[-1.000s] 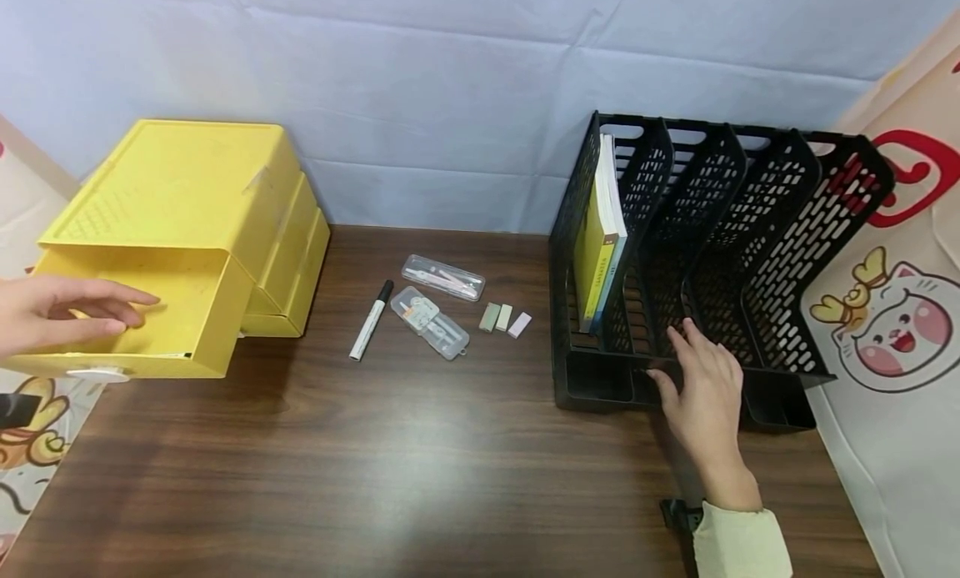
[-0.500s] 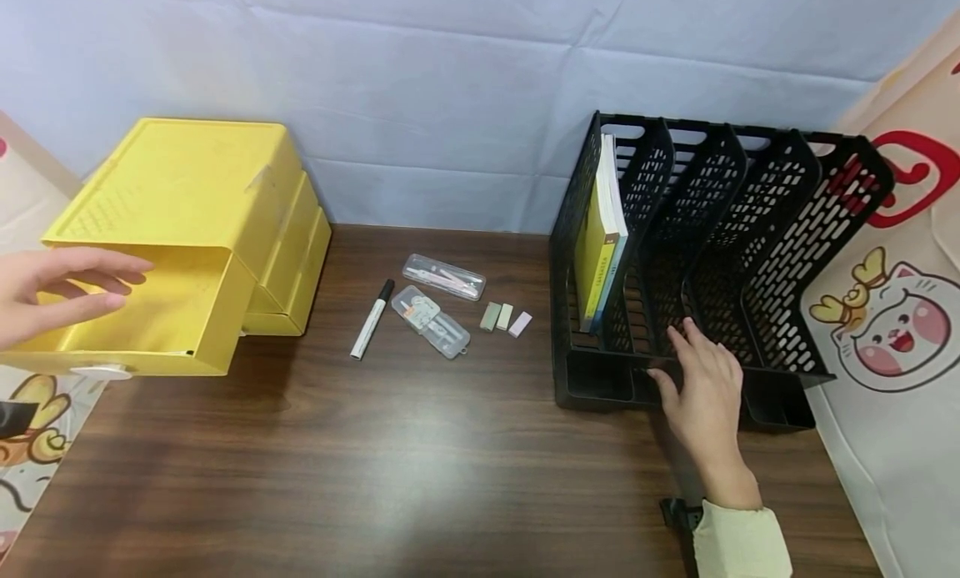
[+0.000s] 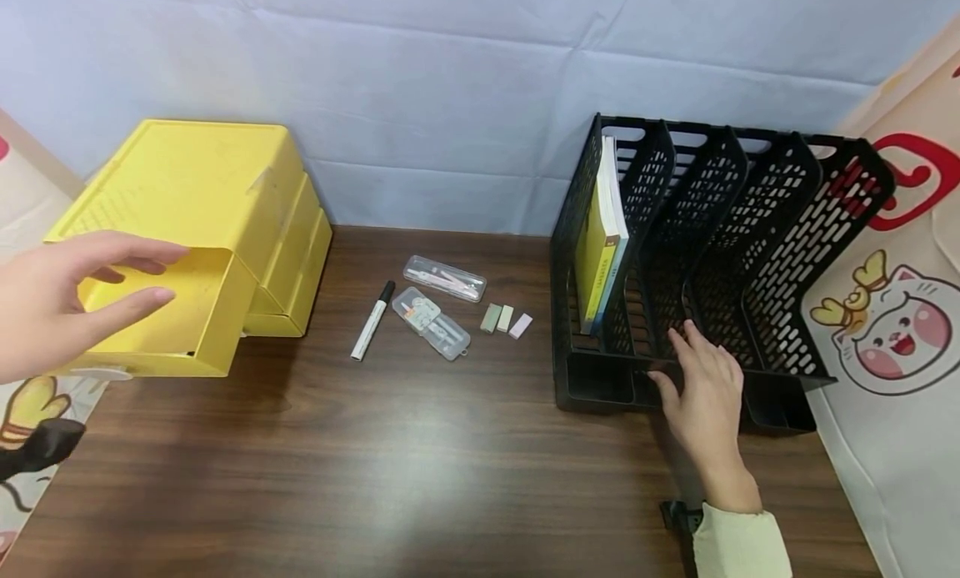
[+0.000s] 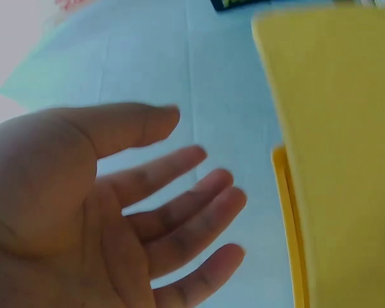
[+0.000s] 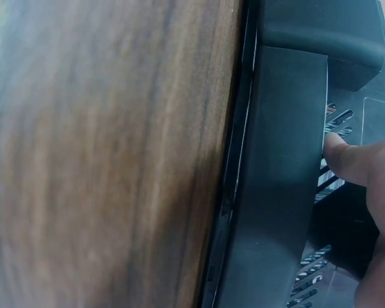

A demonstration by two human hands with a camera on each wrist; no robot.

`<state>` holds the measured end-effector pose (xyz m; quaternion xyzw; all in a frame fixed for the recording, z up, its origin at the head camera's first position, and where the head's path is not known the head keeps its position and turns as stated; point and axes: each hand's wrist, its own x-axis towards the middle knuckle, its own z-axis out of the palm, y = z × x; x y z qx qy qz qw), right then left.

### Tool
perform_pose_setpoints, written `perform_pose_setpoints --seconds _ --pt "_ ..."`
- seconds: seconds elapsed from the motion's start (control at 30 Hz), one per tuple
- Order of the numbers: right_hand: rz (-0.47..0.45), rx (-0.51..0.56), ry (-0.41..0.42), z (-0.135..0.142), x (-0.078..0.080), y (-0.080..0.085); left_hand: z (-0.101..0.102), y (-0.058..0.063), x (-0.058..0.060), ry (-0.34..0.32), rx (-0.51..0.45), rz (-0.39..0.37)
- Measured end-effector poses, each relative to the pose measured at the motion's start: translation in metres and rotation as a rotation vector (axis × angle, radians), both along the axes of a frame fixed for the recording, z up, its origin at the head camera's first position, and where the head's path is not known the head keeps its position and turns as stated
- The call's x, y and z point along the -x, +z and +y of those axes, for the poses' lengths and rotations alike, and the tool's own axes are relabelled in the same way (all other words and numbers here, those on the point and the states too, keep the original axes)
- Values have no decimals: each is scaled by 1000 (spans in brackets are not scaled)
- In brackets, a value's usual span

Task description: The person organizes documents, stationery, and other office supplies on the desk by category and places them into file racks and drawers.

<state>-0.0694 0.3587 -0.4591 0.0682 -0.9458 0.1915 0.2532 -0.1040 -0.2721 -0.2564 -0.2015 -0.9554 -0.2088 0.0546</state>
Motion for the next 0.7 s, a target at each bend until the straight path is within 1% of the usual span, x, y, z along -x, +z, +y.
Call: perform_pose_setpoints --seconds 0.13,0.23,0.33,0.4,0.5,0.6,0.7 --pt "-1 -1 -2 0 0 0 24 3 -6 12 -40 -11" --pt "3 1 -2 -1 0 0 45 3 -11 7 -45 -16" --pt "5 4 -2 -1 0 0 65 0 -15 -36 -52 23" --pt "5 5 -2 -1 0 0 77 -2 -18 -77 -55 63" --pt "4 6 -1 -1 0 -1 91 -7 -22 -135 -74 110" --pt "6 6 0 -1 0 -1 102 -14 -24 -177 -102 131" --pt "6 5 0 -1 1 -1 112 -24 -24 -209 -124 123"
